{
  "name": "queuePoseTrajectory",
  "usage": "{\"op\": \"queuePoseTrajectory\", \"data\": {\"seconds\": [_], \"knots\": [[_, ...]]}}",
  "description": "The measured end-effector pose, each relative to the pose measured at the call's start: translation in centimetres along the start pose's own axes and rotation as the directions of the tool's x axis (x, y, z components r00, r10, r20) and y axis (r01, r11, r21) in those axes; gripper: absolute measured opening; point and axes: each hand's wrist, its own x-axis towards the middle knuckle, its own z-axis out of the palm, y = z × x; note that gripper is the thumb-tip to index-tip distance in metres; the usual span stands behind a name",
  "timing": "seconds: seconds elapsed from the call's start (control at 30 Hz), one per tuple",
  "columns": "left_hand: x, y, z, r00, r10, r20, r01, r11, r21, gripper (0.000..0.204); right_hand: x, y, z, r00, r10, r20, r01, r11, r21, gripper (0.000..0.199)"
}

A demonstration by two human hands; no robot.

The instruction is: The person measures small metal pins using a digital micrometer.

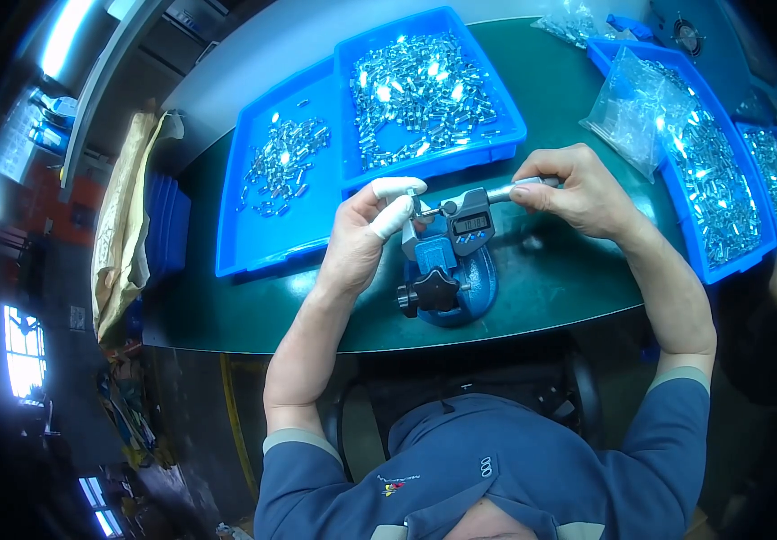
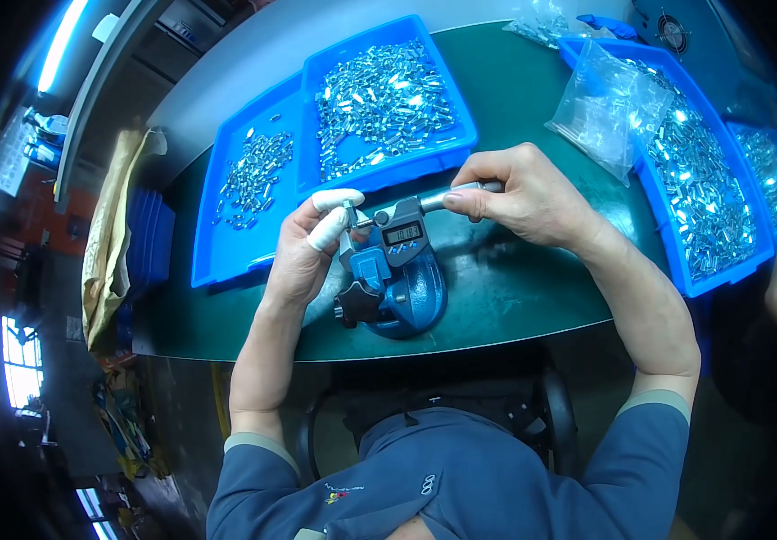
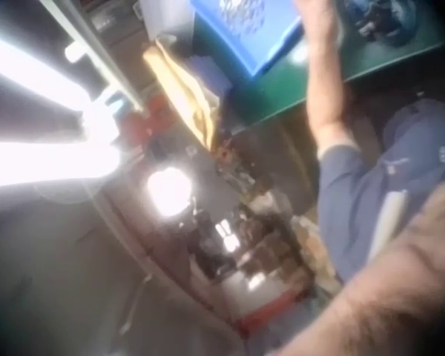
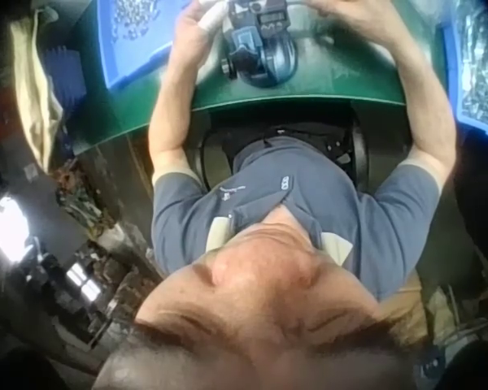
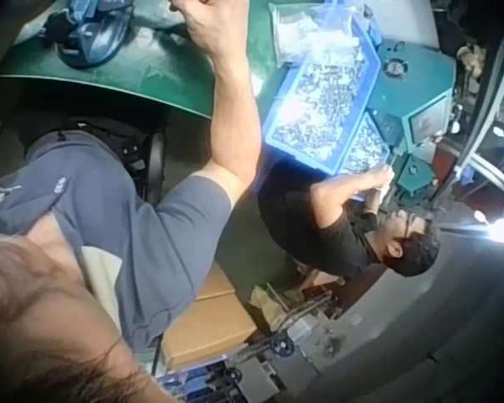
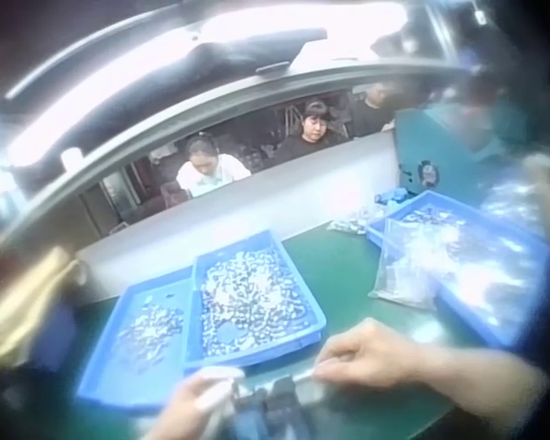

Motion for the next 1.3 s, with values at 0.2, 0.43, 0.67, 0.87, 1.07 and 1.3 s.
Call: {"op": "queuePoseTrajectory", "data": {"seconds": [0.2, 0.43, 0.67, 0.87, 1.07, 1.3], "knots": [[-0.07, 0.28, 0.03, 1.0, 0.02, 0.024, -0.02, 1.0, 0.017, 0.029, 0.04, -0.07, -0.06, 1.0, -0.007, 0.002, 0.007, 1.0, -0.008, 0.024], [0.02, -0.11, -0.15, 1.0, -0.022, -0.002, 0.022, 0.999, -0.049, 0.028, -0.06, -0.07, -0.12, 1.0, 0.003, 0.009, -0.003, 1.0, -0.005, 0.023], [0.15, -0.14, -0.22, 1.0, -0.001, 0.013, 0.001, 0.999, -0.048, 0.027, -0.08, 0.04, -0.08, 1.0, -0.013, 0.009, 0.012, 1.0, 0.028, 0.023], [0.19, 0.02, -0.29, 1.0, 0.016, 0.006, -0.016, 1.0, -0.025, 0.03, -0.18, -0.14, -0.16, 1.0, -0.02, -0.005, 0.02, 1.0, -0.002, 0.024], [0.21, -0.13, -0.26, 1.0, 0.02, 0.003, -0.02, 0.999, -0.032, 0.028, -0.13, 0.32, -0.06, 0.999, -0.032, -0.015, 0.032, 0.999, 0.009, 0.024], [0.2, -0.12, -0.21, 1.0, 0.012, 0.007, -0.012, 0.999, -0.035, 0.026, -0.15, -0.09, -0.07, 1.0, -0.005, -0.016, 0.005, 1.0, 0.001, 0.024]]}}
